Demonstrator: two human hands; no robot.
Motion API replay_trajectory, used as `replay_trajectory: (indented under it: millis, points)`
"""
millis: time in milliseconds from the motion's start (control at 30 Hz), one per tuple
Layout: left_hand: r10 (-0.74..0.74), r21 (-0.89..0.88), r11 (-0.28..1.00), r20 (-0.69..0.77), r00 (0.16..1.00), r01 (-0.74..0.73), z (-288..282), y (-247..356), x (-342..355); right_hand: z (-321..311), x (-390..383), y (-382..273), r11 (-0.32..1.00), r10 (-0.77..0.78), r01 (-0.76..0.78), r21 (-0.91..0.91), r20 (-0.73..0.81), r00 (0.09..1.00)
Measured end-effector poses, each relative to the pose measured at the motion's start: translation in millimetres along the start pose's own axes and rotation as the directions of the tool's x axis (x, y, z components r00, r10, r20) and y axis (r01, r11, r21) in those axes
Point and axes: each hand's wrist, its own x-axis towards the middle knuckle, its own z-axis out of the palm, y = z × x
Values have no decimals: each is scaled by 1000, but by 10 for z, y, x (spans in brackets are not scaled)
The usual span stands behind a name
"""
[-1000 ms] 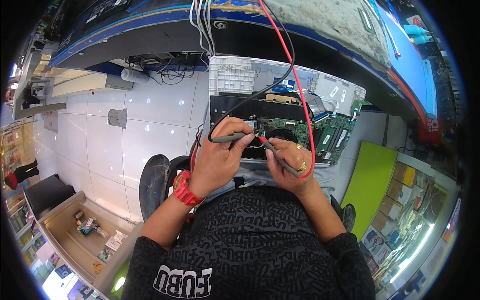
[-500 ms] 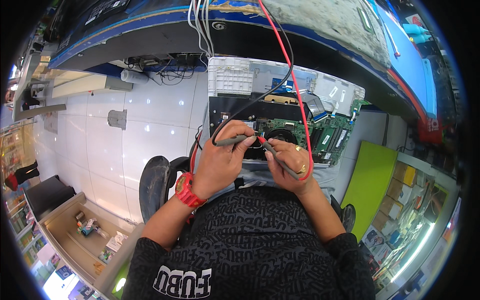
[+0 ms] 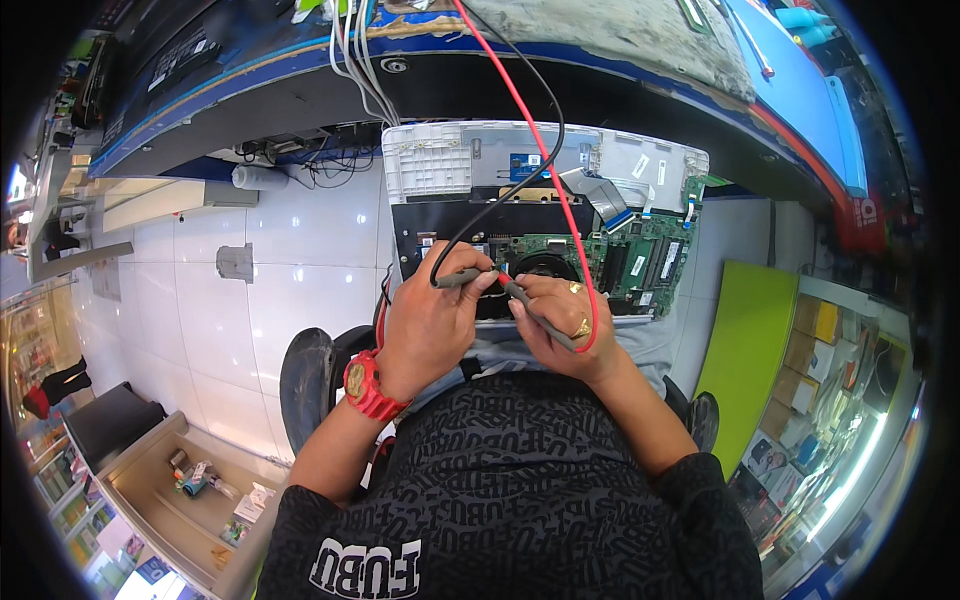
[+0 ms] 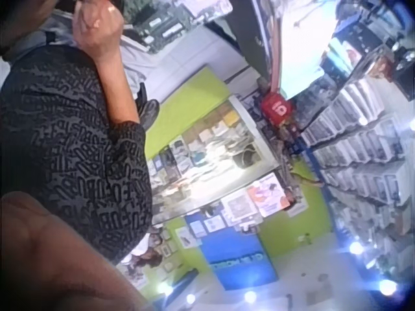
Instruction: The person uses a multimeter to test components on an open laptop motherboard, touching the probes to various circuit points while holding a black cable.
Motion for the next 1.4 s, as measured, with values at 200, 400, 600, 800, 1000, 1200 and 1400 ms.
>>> replay_trajectory:
  millis: [200, 400, 600, 800, 1000, 1200, 1400]
  points:
    - [84, 43, 995, 6, 996, -85, 15, 12, 32, -14, 14, -5, 1000, -11, 11, -2, -4, 1000]
    - [77, 121, 988, 125, 989, -92, -13, 13, 111, -3, 6, 10, 999, -26, 26, -20, -10, 1000]
    - [108, 69, 990, 223, 969, -126, -103, 5, 343, -2, 2, -8, 1000, -5, 5, -27, -18, 1000]
    - [80, 89, 990, 284, 955, -110, -135, 45, 406, -22, 3, 14, 999, -24, 24, -44, 0, 1000]
    - [123, 164, 970, 296, 947, -177, -119, 83, 396, -80, 38, -45, 997, -7, 11, -71, 57, 998]
    - [147, 152, 967, 313, 938, -203, -172, 79, 384, -59, 104, -55, 1000, -19, 19, -16, 33, 999]
    - [111, 114, 982, 278, 954, -148, -160, 77, 365, -77, 97, -68, 998, -20, 24, -56, 79, 997]
